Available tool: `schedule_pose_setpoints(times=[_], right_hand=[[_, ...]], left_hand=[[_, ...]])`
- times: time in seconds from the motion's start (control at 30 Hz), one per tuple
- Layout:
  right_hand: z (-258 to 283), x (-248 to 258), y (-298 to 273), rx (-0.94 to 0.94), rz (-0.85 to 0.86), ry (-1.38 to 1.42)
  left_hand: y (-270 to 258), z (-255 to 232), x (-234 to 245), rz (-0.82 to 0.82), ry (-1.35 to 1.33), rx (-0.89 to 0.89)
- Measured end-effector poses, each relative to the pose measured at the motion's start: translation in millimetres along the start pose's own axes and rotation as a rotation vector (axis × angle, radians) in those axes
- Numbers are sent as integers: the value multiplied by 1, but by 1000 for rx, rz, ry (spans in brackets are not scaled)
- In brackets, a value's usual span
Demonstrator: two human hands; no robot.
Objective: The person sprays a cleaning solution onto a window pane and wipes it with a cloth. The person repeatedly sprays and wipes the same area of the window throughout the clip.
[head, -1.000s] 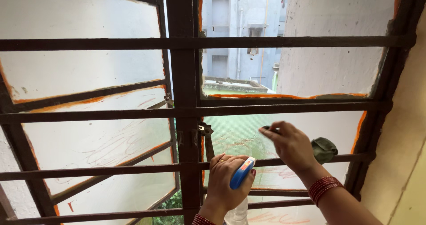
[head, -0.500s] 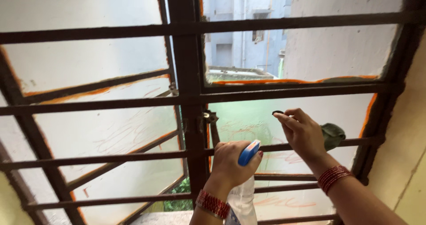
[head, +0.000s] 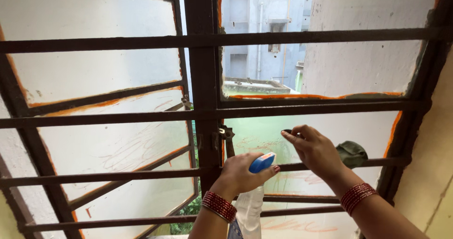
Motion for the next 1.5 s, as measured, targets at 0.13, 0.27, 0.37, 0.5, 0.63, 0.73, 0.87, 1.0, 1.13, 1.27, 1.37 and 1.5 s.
schedule_pose_setpoints(times=[0.13,0.27,0.37,0.5,0.63,0.73,0.87,1.0,1.13,1.27,1.37,1.5], right_hand=[[10,-5,8,69,-8,15],[23,-11,16,133,-16,27],[30,-15,21,201,26,28],[31,-9,21,188,36,37],[22,4,13,94,-99,-6],[9,11,0,-44,-207,-56],[-13,18,-16,-255,-248,-129],[-13,18,-16,-232,-219,-88],[-2,14,-10,-110,-161,-24],[0,12,-2,-85,-135,5],[-2,14,2,-129,-193,8],[1,11,2,-99,-197,17]], left_hand=[[-1,0,6,-39,-53,-3],[-2,2,8,-74,-81,21],[-1,2,8,-52,-84,59],[-2,-1,9,-63,-79,62],[-1,-1,8,-72,-65,74],[0,2,6,-46,-76,108],[-2,4,2,-7,-69,154],[1,4,-2,38,-62,172],[5,9,-1,12,-119,164],[6,9,0,52,-145,184],[4,5,2,62,-257,229],[3,-2,8,30,-259,208]])
Point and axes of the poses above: each hand's wrist, its own y-axis towards the middle knuckle, its own x-axis out of the back of the hand, z = x × y, the point moved 7 cm from there along y, towards the middle knuckle, and after that the axes turned 12 degrees about -z, right-handed, at the moved point
